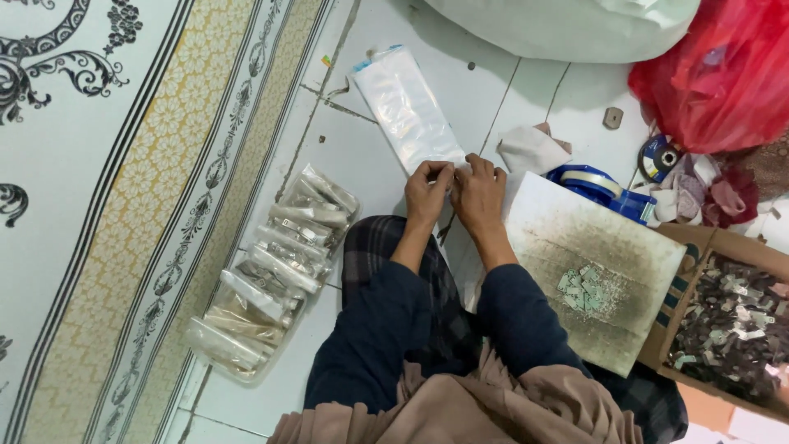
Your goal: The person is sorting small metal parts from a cardboard box and placing them into small plastic bags while sitting on the floor.
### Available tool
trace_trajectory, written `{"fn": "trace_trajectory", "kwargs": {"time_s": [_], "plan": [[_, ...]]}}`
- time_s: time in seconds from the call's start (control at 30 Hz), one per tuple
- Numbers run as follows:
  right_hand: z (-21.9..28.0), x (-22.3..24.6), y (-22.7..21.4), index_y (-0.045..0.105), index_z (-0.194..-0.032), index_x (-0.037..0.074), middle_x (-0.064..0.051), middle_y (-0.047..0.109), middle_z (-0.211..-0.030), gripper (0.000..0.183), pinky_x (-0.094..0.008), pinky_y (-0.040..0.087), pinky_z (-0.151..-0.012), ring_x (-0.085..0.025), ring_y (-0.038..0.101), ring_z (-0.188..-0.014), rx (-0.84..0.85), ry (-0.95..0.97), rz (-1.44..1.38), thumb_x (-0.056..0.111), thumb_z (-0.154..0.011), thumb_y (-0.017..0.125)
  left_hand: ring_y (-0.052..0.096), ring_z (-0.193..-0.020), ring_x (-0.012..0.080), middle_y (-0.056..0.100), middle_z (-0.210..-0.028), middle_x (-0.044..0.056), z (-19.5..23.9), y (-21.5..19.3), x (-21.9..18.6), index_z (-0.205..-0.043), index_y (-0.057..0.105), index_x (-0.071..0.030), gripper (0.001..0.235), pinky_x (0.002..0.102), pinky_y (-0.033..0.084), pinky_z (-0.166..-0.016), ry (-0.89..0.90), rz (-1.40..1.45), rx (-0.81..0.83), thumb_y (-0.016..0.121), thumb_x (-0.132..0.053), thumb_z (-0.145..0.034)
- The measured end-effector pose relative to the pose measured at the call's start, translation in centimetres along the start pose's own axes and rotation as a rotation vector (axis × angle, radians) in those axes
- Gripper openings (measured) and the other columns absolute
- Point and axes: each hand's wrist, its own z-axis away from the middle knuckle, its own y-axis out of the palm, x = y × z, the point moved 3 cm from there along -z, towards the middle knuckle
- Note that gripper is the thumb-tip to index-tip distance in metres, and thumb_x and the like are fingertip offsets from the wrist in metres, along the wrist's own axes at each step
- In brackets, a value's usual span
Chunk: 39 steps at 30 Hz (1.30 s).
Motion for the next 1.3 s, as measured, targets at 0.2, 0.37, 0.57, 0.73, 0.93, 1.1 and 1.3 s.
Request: {"fn": "trace_trajectory", "kwargs": {"time_s": [0.2,0.37,0.57,0.73,0.93,1.1,1.3], "plan": [[0.0,-1.4,-3.9,0.077,-0.087,0.014,-0.006,0.066,-0.124,0.011,-0.045,0.042,-0.097,-0.029,0.06,-0.12,-0.078,0.164,-0.282,0.023,-0.092,0.074,0.067,-0.099,0.0236,0.071,-0.101,0.021,0.5,0.5,-0.3,-0.106,0.073,-0.001,0.022,0.035,0.059,-0.075,0.112,0.062,0.008,0.073,-0.022,-0.097],[0.1,-1.8,-6.8,0.077,-0.089,0.009,-0.016,0.068,-0.123,0.007,-0.049,0.047,-0.095,-0.041,0.062,-0.12,-0.009,0.153,-0.488,0.015,-0.091,0.079,0.054,-0.131,0.0423,0.063,-0.129,0.021,1.5,1.1,-3.3,-0.131,0.066,-0.006,0.041,0.052,0.043,-0.11,0.368,-0.001,0.306,0.067,-0.008,-0.09],[0.5,-2.6,-10.4,0.074,-0.099,0.011,-0.012,0.069,-0.112,0.02,-0.046,0.053,-0.084,-0.037,0.069,-0.104,-0.042,0.258,-0.584,0.031,-0.101,0.078,0.039,-0.143,0.0463,0.058,-0.141,0.018,1.7,0.8,-1.9,-0.146,0.056,-0.013,0.07,0.064,0.025,-0.119,0.197,-0.261,0.395,0.059,-0.001,-0.078],[3.2,-6.9,-12.3,0.074,-0.104,0.016,-0.007,0.072,-0.094,0.018,-0.037,0.053,-0.083,-0.027,0.07,-0.093,-0.111,0.426,-0.762,0.031,-0.097,0.082,0.042,-0.142,0.0435,0.06,-0.139,0.014,1.0,1.4,0.0,-0.143,0.059,-0.021,0.069,0.061,0.028,-0.119,0.083,-0.26,0.451,0.059,-0.005,-0.076],[9.0,-8.2,-17.8,0.067,-0.11,0.004,-0.014,0.069,-0.107,0.019,-0.035,0.057,-0.088,-0.019,0.066,-0.091,-0.272,0.529,-1.196,-0.004,-0.095,0.075,0.055,-0.134,0.035,0.066,-0.134,0.014,0.2,1.6,1.5,-0.142,0.062,-0.024,0.063,0.051,0.041,-0.111,0.044,-0.134,0.419,0.056,-0.002,-0.083],[16.3,-7.7,-19.3,0.058,-0.115,0.005,-0.015,0.056,-0.128,0.027,-0.036,0.057,-0.094,-0.019,0.063,-0.101,-0.392,0.609,-1.29,-0.003,-0.093,0.073,0.061,-0.125,0.0337,0.068,-0.129,0.019,0.1,1.3,1.2,-0.139,0.064,-0.016,0.042,0.05,0.047,-0.107,0.029,-0.006,0.383,0.061,-0.018,-0.097],[25.8,-7.6,-14.7,0.059,-0.135,0.003,-0.002,0.057,-0.102,0.051,-0.021,0.057,-0.074,-0.01,0.066,-0.083,-0.275,0.833,-1.286,-0.005,-0.087,0.075,0.067,-0.114,0.0309,0.071,-0.121,0.02,0.7,0.8,1.2,-0.135,0.067,-0.014,0.045,0.044,0.051,-0.095,0.013,-0.108,0.326,0.063,-0.044,-0.102]]}}
